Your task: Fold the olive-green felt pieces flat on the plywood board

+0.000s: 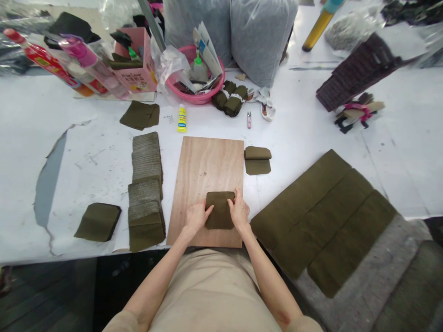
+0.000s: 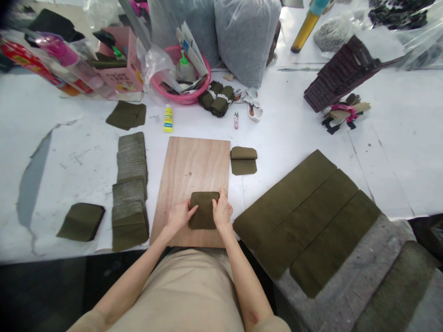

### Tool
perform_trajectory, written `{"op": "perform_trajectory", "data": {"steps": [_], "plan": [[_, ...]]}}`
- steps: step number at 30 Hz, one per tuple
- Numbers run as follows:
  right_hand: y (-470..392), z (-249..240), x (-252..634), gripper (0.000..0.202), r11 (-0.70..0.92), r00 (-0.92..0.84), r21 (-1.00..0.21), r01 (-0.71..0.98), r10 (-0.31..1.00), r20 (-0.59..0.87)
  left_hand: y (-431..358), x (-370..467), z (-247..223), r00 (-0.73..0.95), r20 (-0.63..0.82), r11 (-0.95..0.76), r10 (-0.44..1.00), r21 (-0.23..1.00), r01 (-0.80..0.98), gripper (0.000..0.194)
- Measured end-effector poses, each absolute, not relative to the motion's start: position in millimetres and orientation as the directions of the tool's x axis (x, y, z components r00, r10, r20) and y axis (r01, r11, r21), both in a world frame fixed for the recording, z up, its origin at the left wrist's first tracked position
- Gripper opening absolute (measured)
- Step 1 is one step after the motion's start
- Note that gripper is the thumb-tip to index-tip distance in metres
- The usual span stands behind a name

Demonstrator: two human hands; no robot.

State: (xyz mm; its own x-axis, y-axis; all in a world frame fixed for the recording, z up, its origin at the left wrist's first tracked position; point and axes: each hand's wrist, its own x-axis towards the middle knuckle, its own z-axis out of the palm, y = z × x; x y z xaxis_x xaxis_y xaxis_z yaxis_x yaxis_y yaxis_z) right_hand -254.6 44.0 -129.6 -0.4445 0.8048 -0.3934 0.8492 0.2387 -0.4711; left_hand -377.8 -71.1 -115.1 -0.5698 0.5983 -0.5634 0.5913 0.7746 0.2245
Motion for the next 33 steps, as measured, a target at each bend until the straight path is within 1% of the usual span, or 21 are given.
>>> {"op": "perform_trajectory", "data": {"steps": [3, 7, 10, 12, 14, 22, 26, 30, 33], "plan": [[43.5, -129.3, -254.2, 0.05, 0.247, -0.447, -0.475, 0.844, 0.815, -0.369, -70.6, -376.7, -113.7, -0.598, -0.556, 0.782, 0.577, 0.163, 0.602, 0.034], [42.6, -127.8, -251.0, 0.045, 0.269, -0.444, -0.479, 0.835, 0.844, -0.299, -70.2, -374.9, -113.3, -0.634, -0.52, 0.795, 0.572, 0.163, 0.584, 0.036], [43.6, -127.2, -246.6, 0.035, 0.298, -0.463, -0.492, 0.818, 0.849, -0.255, -70.2, -374.3, -114.1, -0.646, -0.502, 0.798, 0.575, 0.169, 0.579, 0.038], [45.2, -128.0, -244.0, 0.026, 0.308, -0.483, -0.505, 0.806, 0.836, -0.26, -70.6, -374.2, -115.4, -0.646, -0.5, 0.799, 0.576, 0.175, 0.576, 0.038], [47.0, -129.6, -242.4, 0.021, 0.308, -0.499, -0.521, 0.796, 0.821, -0.277, -71.8, -374.2, -117.0, -0.643, -0.495, 0.796, 0.584, 0.197, 0.572, 0.038], [53.3, -133.9, -245.0, 0.019, 0.329, -0.538, -0.557, 0.763, 0.801, -0.264, -78.5, -375.4, -124.2, -0.616, -0.404, 0.736, 0.676, 0.327, 0.593, 0.033], [56.4, -131.8, -247.6, 0.011, 0.337, -0.541, -0.541, 0.77, 0.795, -0.275, -79.6, -377.5, -125.1, -0.596, -0.388, 0.711, 0.703, 0.38, 0.591, 0.033], [58.0, -131.1, -248.5, 0.003, 0.345, -0.542, -0.521, 0.781, 0.788, -0.291, -79.5, -379.5, -124.7, -0.594, -0.382, 0.706, 0.708, 0.4, 0.585, 0.031], [57.5, -133.0, -248.2, 0.007, 0.343, -0.537, -0.505, 0.792, 0.786, -0.308, -79.2, -380.6, -124.5, -0.592, -0.381, 0.703, 0.71, 0.422, 0.572, 0.03]]}}
